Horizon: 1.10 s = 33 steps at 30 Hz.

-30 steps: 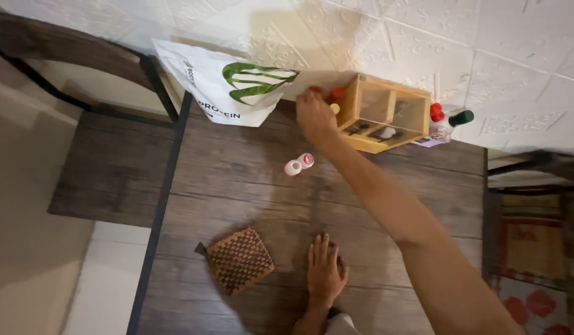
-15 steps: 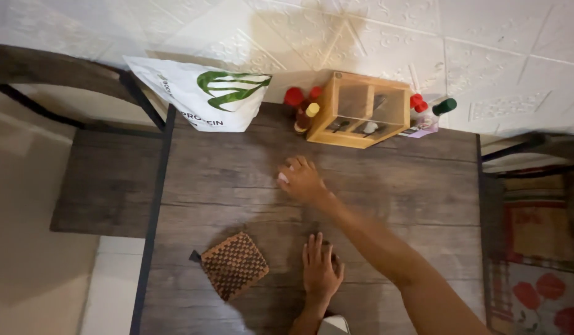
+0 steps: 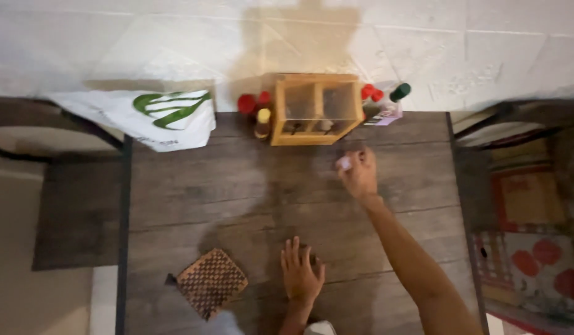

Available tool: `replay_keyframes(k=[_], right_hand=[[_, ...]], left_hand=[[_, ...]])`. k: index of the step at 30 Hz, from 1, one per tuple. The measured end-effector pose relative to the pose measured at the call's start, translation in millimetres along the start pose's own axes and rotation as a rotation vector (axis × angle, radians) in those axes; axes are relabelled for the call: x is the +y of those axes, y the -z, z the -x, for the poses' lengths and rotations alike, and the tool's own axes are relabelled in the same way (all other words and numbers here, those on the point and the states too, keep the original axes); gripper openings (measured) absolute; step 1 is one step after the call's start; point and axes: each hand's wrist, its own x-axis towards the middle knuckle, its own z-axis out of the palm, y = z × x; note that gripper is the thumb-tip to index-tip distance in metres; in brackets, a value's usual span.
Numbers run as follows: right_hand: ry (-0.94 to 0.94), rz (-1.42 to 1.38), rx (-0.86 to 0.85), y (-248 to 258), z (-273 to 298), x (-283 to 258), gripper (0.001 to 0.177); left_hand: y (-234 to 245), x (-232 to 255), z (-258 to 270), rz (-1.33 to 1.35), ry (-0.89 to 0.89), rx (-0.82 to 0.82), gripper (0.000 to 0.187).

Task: Organizing and tidying various condiment and spice bottles on a wooden dining table.

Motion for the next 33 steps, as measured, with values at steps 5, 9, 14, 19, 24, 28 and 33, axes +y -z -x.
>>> replay_keyframes(k=[5, 9, 14, 19, 24, 28, 33], right_hand=[[-0.113, 0.113, 0.17, 37.8, -13.1, 58.2, 0.058], [-0.202, -0.041, 0.257, 50.0, -17.3, 112.4, 0.06], [-0.279, -0.027, 0.302, 54.4, -33.5, 156.9, 0.057], [-0.331, -0.128, 0.337, 62.1, -47.2, 160.9, 0.051], [-0.239, -0.048, 0.439, 53.8, -52.4, 159.8, 0.089], [-0.362, -0.257, 0.527, 41.0, -64.5, 175.7, 0.087], [-0.265, -0.17, 0.475, 34.8, -86.4, 196.9, 0.079]], left_hand=[[-19.5, -0.2, 4.4, -0.088, -0.02, 0.103, 0.038], [-25.6, 3.9, 3.4, -0.153, -0.025, 0.142, 0.042], [-33.2, 5.9, 0.5, -0.207, 0.012, 0.085, 0.041], [-32.9, 11.9, 0.1, -0.239, 0.021, 0.119, 0.043], [-40.3, 10.8, 2.1, -0.229, 0.011, 0.163, 0.039], [-36.2, 17.6, -0.9, -0.255, -0.039, 0.215, 0.039], [-39.3, 18.9, -3.1, -0.246, 0.054, 0.162, 0.039]])
